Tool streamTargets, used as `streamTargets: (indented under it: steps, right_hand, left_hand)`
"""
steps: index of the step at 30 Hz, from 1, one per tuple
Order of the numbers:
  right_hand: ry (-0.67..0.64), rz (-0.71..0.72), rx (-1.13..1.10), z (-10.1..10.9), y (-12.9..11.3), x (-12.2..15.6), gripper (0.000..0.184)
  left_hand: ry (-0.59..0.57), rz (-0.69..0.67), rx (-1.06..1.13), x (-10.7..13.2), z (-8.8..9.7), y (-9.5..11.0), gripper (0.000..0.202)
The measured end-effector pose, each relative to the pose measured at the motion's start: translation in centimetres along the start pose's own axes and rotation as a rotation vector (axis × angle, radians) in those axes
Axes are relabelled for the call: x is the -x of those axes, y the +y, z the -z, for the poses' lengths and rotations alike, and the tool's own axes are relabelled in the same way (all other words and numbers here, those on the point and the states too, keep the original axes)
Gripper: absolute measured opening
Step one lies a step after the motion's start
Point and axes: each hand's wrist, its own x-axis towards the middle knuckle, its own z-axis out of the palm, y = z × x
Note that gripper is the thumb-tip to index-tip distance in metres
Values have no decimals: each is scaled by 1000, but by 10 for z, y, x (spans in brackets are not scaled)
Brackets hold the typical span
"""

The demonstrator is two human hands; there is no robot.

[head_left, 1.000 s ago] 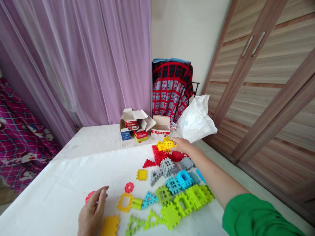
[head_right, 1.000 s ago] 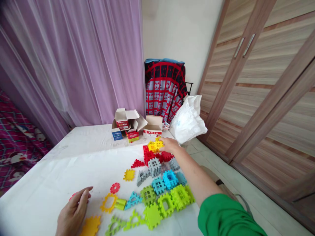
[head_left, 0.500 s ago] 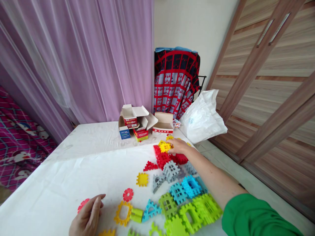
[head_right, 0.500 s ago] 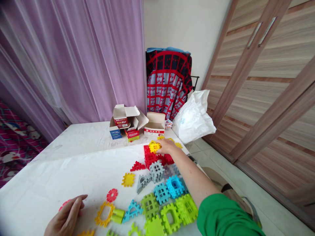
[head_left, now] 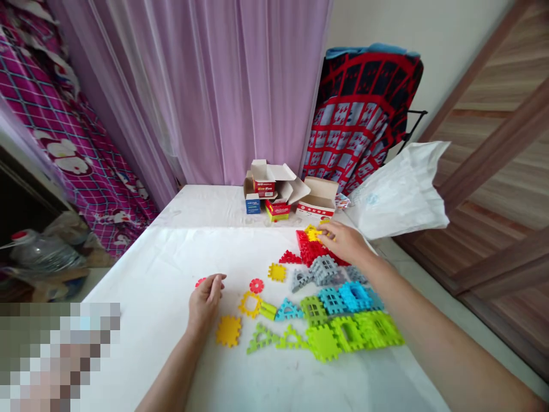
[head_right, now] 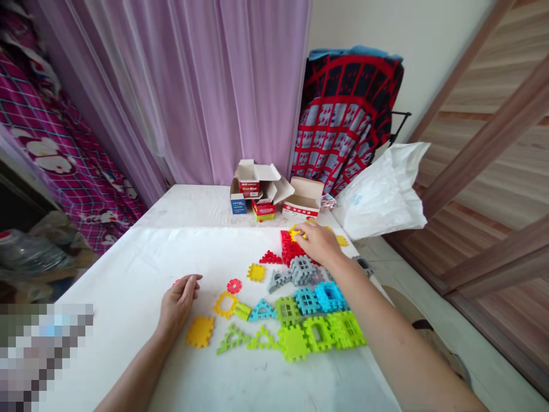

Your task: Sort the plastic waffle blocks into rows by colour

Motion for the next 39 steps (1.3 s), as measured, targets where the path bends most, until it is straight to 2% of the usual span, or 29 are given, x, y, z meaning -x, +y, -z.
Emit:
streamTargets:
  steps: [3,6,8,10,13,16,19,21,24,27,30,34,36,39]
  right_hand:
    - [-147,196,-70,-10,-71,33,18]
    - [-294,359,-66,-38,-131,64,16]
    - [-335,359,-10,-57,-155,80,23]
    - [-330,321,42,-71,-169,90,29]
    - [-325,284,112,-81,-177,95,24]
    - [-332,290,152,-81,-180,91,15]
    - [-304,247,100,-78,-181,82,19]
    - [-221,152,-43,-75,-181,76,22]
    - [-102,-33,-410,-74,-181,71,25]
    - [-106,-193,-719,-78,-181,72,30]
    - [-138,-251,-846,-82,-180,78,27]
    - [-158,-216,-772,-77,-174,86,23]
    - [-155,-145,-642,-69,-169,88,34]
    - [-156,54,-352,-55,-164,87,55]
  left_hand:
    - [54,32,139,0,2,2,46]
    - [88,70,248,-1,5,3,49]
    - [87,85,296,-2,7,2,50]
    - [78,97,340,-2,8,1,51]
    - [61,106,383,-3,7,-1,49]
    - [30,95,367,-4,6,-2,49]
    - [-39,75,331,-3,5,0,49]
    - [-119,52,333,-2,5,4,51]
    - [-273,77,373,3,4,12,59]
    - [-416,171,399,9,2,20,62]
    - [-492,224,418,15,-1,26,59]
    - [-513,261,421,18,-4,30,53]
    - [-506,270,438,18,-4,30,53]
    - [-508,281,455,18,-5,29,53]
